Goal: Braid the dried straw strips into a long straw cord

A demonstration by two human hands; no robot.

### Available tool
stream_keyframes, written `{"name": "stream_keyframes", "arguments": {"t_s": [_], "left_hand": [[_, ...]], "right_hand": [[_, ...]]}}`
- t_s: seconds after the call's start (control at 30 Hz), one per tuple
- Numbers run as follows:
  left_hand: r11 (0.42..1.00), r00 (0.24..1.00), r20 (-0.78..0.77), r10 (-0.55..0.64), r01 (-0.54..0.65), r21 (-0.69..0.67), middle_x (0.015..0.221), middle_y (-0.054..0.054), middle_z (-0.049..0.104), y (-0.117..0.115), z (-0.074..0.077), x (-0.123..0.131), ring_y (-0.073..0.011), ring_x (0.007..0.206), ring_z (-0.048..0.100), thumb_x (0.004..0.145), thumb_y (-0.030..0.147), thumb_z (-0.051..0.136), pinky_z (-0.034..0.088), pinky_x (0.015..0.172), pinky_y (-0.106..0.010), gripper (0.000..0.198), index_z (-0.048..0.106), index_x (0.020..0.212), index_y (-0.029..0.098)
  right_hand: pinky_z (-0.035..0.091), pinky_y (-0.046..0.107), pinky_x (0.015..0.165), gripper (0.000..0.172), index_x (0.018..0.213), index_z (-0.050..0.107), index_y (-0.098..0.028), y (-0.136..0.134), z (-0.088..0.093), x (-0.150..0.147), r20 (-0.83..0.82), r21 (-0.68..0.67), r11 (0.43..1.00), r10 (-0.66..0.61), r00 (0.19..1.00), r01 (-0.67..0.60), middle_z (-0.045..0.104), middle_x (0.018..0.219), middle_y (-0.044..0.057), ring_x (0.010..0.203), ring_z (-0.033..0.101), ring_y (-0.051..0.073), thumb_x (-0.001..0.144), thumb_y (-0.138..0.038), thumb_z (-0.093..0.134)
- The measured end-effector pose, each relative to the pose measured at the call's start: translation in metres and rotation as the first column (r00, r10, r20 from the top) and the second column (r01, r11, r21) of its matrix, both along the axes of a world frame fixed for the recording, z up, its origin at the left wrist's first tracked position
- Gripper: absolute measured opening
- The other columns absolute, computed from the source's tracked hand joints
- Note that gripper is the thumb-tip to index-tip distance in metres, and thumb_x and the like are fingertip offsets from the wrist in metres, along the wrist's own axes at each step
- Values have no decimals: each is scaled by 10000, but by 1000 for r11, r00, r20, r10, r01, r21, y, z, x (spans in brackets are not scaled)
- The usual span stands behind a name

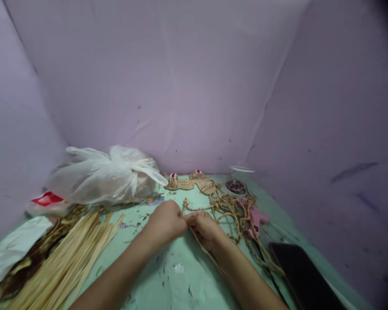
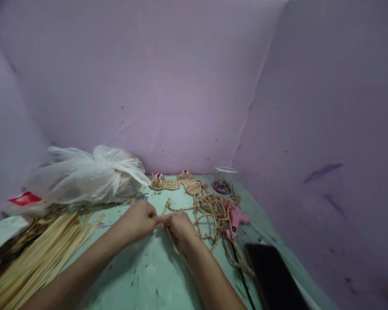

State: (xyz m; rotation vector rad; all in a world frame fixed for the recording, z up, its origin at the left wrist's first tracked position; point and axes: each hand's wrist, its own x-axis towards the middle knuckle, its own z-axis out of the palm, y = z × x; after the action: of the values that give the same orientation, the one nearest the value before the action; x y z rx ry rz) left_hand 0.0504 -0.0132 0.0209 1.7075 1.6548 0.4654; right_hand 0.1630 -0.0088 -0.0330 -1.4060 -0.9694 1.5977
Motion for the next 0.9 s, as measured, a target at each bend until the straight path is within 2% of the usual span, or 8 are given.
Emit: {"name": "stream_keyframes", "arguments": {"t_s": [0.03,0.1,0.2,0.27,0.4,0.53,0.73,0.9], "left_hand": [[999,999,-17,46,-46,23,396,4,424,7,2,-6,-108,394,414,585,164,541,235,423,-218,154,482,443,157],[990,987,118,106,-93,-110,450,1,485,19,-1,-13,-87,331,384,622,167,481,228,375,-213,111,516,520,146],[898,918,382,109,73,-434,502,-24,528,27,-19,-12,-70,340,416,632,137,435,248,343,-187,126,522,543,114],[829,877,469,110,180,-530,486,-25,522,27,-32,-9,-63,346,430,629,138,440,276,341,-175,132,524,535,100],[871,873,488,2,239,-429,403,28,449,27,-41,-10,-56,301,385,599,192,518,277,320,-175,104,538,543,107],[901,896,434,-90,259,-347,339,24,415,25,-35,-10,-70,283,369,587,184,513,274,320,-187,140,472,462,136],[955,994,103,35,-3,-296,260,7,378,21,-37,3,-97,233,339,563,126,479,256,308,-210,175,429,397,146],[980,983,157,94,-63,-190,240,61,253,17,-40,7,-59,229,246,555,79,482,145,306,-191,189,399,402,153]], "right_hand": [[194,196,371,76,439,491,-137,0,1,0,-10,-3,1000,26,1000,-26,382,344,-46,329,273,49,503,-102,472],[213,193,378,56,476,519,-132,-1,1,1,-30,1,998,60,998,-60,438,382,-31,344,327,56,524,-124,491],[199,195,381,92,471,507,-136,-2,0,2,-15,24,996,91,996,-91,450,383,-22,344,323,57,559,-158,493],[177,194,384,101,477,513,-135,-1,-1,5,13,49,991,124,992,-125,460,393,-23,347,301,51,570,-161,486],[197,182,410,92,491,549,-119,3,-3,12,225,176,949,219,949,-261,457,417,-40,388,280,37,573,-154,526],[240,180,429,129,566,632,-101,5,-4,16,544,257,911,139,828,-322,519,470,-20,440,340,55,606,-202,563],[283,197,451,208,656,703,-131,-2,6,12,789,284,862,38,613,-420,622,540,38,499,489,108,610,-120,501],[338,240,533,242,708,711,-148,-14,22,5,941,213,871,-60,334,-442,682,709,129,649,598,191,606,-104,496]]}}
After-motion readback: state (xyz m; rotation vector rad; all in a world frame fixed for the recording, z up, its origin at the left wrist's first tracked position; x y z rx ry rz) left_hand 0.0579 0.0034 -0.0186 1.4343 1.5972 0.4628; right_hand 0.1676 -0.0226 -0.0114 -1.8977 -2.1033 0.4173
